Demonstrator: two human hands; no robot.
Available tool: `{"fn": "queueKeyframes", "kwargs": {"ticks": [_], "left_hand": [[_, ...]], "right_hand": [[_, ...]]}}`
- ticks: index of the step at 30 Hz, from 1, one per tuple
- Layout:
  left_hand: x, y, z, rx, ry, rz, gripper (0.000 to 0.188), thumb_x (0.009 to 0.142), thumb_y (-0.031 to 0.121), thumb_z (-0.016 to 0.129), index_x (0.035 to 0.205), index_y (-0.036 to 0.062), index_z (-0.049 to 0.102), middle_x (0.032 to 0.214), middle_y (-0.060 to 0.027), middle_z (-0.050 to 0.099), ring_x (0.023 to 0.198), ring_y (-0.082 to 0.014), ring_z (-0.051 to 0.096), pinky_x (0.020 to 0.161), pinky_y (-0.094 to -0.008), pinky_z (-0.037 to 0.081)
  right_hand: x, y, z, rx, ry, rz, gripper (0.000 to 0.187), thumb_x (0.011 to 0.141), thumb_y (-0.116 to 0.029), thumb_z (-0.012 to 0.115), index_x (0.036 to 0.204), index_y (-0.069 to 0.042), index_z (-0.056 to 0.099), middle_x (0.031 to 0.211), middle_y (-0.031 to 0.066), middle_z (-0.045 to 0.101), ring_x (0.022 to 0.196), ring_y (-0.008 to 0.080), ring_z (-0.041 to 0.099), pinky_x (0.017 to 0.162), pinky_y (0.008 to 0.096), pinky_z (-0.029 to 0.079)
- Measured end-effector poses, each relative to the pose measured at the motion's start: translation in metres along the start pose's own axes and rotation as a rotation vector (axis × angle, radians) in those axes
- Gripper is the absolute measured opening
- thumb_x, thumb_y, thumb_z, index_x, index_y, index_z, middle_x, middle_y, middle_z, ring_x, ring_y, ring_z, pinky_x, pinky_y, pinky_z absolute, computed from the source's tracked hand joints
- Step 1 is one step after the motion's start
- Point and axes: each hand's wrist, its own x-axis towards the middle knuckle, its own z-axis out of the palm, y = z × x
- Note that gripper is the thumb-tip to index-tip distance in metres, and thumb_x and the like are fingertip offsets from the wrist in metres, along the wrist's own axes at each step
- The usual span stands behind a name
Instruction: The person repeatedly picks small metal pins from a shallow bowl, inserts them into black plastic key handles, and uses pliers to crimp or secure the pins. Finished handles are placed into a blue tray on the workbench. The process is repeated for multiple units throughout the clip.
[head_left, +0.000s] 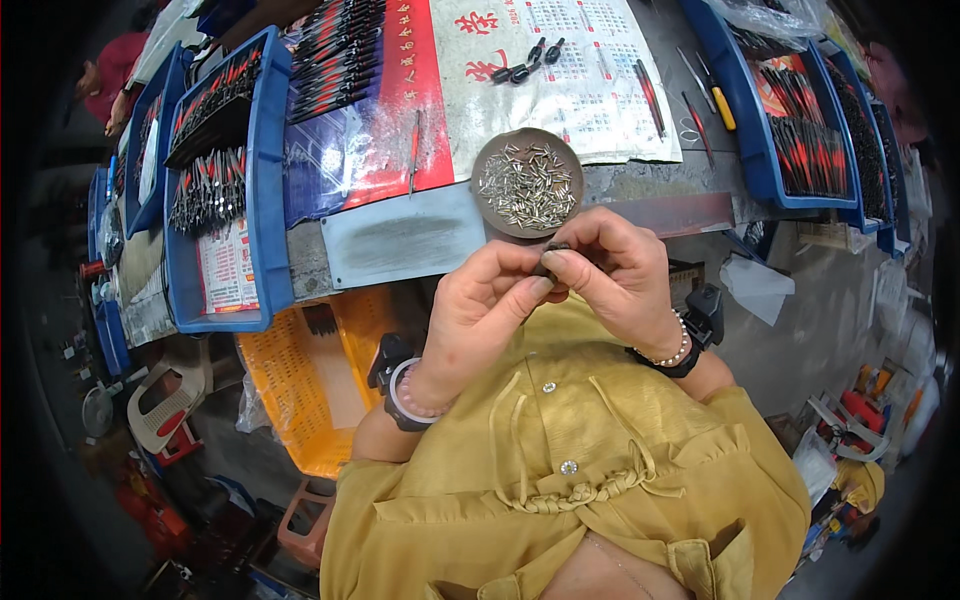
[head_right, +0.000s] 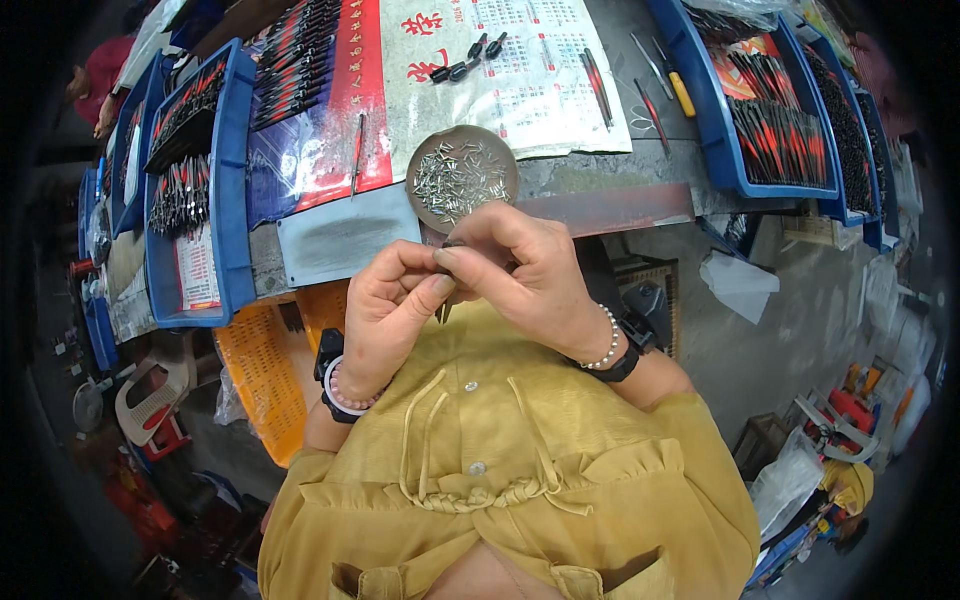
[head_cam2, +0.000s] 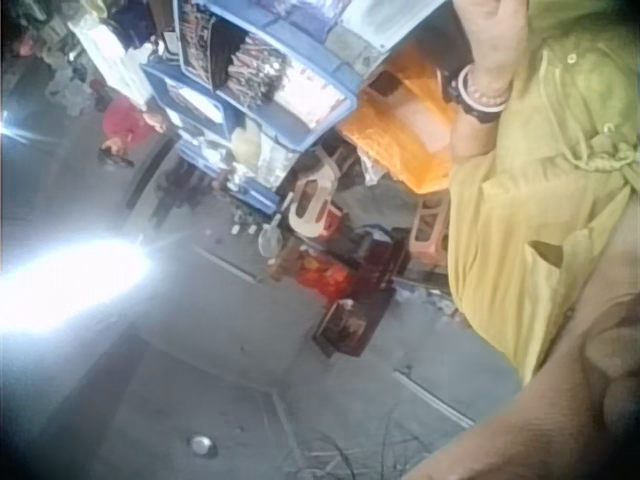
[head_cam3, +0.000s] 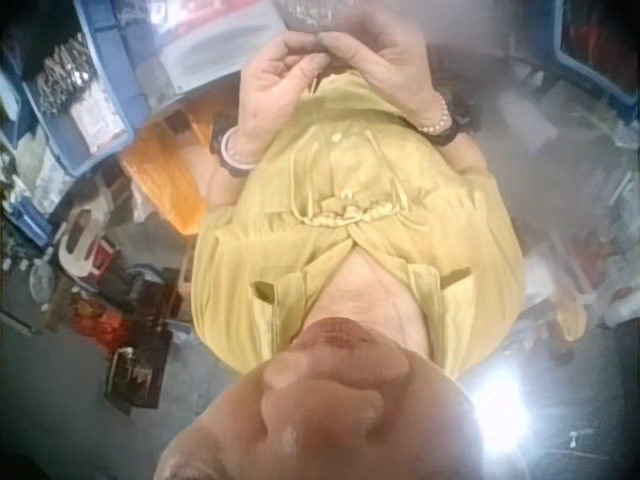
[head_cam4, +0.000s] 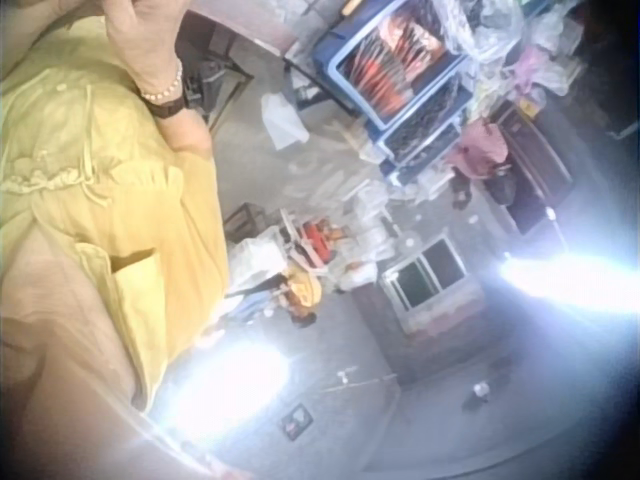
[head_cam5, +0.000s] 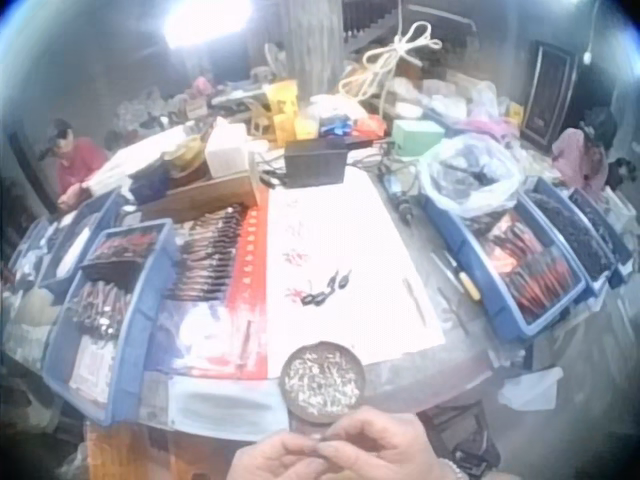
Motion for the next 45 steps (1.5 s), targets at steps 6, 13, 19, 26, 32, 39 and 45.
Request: {"fn": "queueKeyframes", "kwargs": {"ticks": [6, 13, 19, 26, 32, 39, 45], "left_hand": [[-0.002, 0.003, 0.001, 0.106, -0.020, 0.016, 0.015, 0.093, -0.001, 0.054, 0.107, -0.0058, 0.055, 0.099, -0.0098, 0.063, 0.093, -0.0153, 0.064, 0.085, -0.0282, 0.053], [-0.001, 0.000, 0.004, 0.042, -0.010, -0.087, 0.013, 0.093, 0.002, 0.056, 0.102, -0.0065, 0.055, 0.096, -0.0104, 0.063, 0.088, -0.0156, 0.065, 0.079, -0.0289, 0.056], [0.007, 0.000, 0.000, -0.015, -0.017, -0.230, 0.012, 0.092, 0.009, 0.059, 0.094, -0.0025, 0.056, 0.089, -0.0108, 0.067, 0.079, -0.0163, 0.066, 0.070, -0.0273, 0.055], [0.021, 0.001, -0.014, 0.034, -0.067, -0.359, 0.015, 0.092, 0.017, 0.061, 0.090, 0.0024, 0.057, 0.087, -0.0124, 0.069, 0.076, -0.0154, 0.069, 0.058, -0.0177, 0.051], [0.029, -0.009, -0.018, -0.162, -0.069, -0.466, 0.015, 0.093, 0.016, 0.059, 0.091, 0.0012, 0.058, 0.089, -0.0164, 0.069, 0.077, -0.0190, 0.070, 0.066, -0.0235, 0.058], [0.027, -0.016, -0.021, -0.215, -0.076, -0.473, 0.014, 0.093, 0.015, 0.058, 0.093, 0.0007, 0.058, 0.091, -0.0176, 0.069, 0.081, -0.0205, 0.071, 0.068, -0.0247, 0.059], [0.022, -0.017, -0.019, -0.209, -0.062, -0.452, 0.015, 0.093, 0.015, 0.059, 0.094, 0.0004, 0.058, 0.092, -0.0161, 0.069, 0.082, -0.0208, 0.070, 0.069, -0.0254, 0.058]], "right_hand": [[-0.003, -0.002, -0.001, -0.005, -0.002, -0.040, 0.009, 0.083, -0.003, 0.067, 0.083, 0.003, 0.060, 0.069, 0.0052, 0.064, 0.060, 0.0073, 0.063, 0.052, 0.0209, 0.048], [-0.007, -0.004, -0.007, 0.018, -0.023, 0.143, 0.012, 0.084, -0.005, 0.067, 0.079, 0.002, 0.059, 0.068, 0.0039, 0.063, 0.058, 0.0030, 0.057, 0.050, 0.0189, 0.044], [0.000, 0.002, -0.006, 0.244, -0.001, 0.390, 0.015, 0.084, -0.006, 0.067, 0.074, -0.002, 0.056, 0.063, 0.0003, 0.058, 0.055, 0.0026, 0.051, 0.046, 0.0182, 0.039], [0.006, 0.022, -0.003, 0.376, 0.064, 0.540, 0.018, 0.083, -0.009, 0.067, 0.070, -0.006, 0.055, 0.057, -0.0019, 0.052, 0.045, 0.0036, 0.043, 0.040, 0.0186, 0.031], [0.008, 0.038, -0.002, 0.409, 0.103, 0.596, 0.015, 0.083, -0.009, 0.064, 0.071, -0.006, 0.055, 0.058, -0.0017, 0.049, 0.043, 0.0032, 0.037, 0.039, 0.0191, 0.027], [0.005, 0.044, -0.002, 0.449, 0.082, 0.597, 0.015, 0.084, -0.009, 0.063, 0.071, -0.007, 0.056, 0.057, -0.0022, 0.049, 0.042, 0.0029, 0.036, 0.039, 0.0188, 0.026], [0.002, 0.042, 0.000, 0.429, 0.077, 0.589, 0.015, 0.084, -0.011, 0.063, 0.071, -0.007, 0.057, 0.058, -0.0028, 0.049, 0.043, 0.0025, 0.036, 0.039, 0.0180, 0.027]]}}
